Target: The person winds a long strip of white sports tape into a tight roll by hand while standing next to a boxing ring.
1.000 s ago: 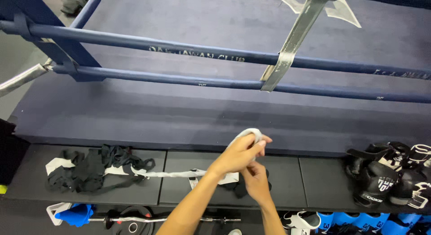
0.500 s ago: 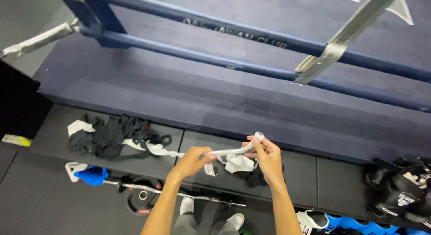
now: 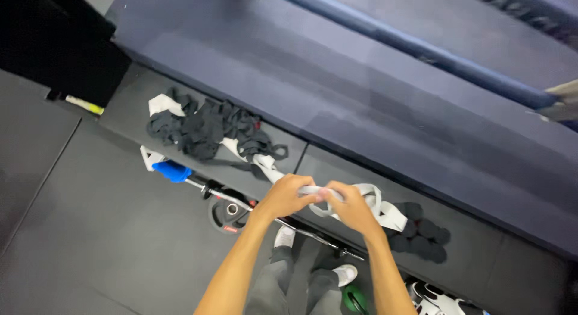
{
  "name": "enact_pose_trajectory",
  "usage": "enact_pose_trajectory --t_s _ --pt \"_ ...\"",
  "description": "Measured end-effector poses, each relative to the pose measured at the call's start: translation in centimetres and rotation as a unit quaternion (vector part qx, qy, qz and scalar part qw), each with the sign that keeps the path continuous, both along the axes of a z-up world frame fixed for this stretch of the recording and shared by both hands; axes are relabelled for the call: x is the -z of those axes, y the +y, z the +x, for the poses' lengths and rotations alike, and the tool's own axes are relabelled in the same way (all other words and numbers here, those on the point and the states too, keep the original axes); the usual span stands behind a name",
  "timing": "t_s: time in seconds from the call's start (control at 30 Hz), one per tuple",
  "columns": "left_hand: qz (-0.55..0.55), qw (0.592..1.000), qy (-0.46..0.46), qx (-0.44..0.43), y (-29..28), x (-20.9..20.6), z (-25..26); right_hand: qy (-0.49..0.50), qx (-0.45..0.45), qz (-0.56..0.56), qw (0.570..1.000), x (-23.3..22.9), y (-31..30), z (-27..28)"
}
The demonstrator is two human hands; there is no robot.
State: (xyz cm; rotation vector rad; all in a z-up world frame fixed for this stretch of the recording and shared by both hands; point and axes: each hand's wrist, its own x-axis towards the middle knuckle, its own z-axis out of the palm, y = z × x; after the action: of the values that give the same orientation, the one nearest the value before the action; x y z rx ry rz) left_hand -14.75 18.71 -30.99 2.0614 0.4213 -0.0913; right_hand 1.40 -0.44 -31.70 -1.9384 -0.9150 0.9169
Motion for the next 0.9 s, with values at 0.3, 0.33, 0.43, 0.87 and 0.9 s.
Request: enact_pose_trajectory --t_s 0.3,0.33,0.43,0.87,0.9 --pt "0.036 0.979 0.162 -0.117 9.1 19.1 -7.4 -0.056 0.221 -0.117 0.967 12.2 -2.3 5.7" --pt "0.032 0.979 0.164 -0.119 8.3 21.2 -7.1 -0.055 0.218 -0.122 0.967 13.9 -1.2 5.5" --pt "-0.026 0.971 0.093 -0.218 5.2 25.8 -6.2 -0.001 0.197 -0.235 0.952 16.1 2.9 3.5" --pt "-0.271 0.814 -0.155 -0.490 0.2 29.8 -3.1 0.236 0.167 -0.273 0.917 26.9 13.8 -2.8" --pt "-0.271 0.734 -0.034 -0.622 1.4 30.2 -2.7 0.180 0.167 -0.265 0.933 27.0 12.8 -2.7"
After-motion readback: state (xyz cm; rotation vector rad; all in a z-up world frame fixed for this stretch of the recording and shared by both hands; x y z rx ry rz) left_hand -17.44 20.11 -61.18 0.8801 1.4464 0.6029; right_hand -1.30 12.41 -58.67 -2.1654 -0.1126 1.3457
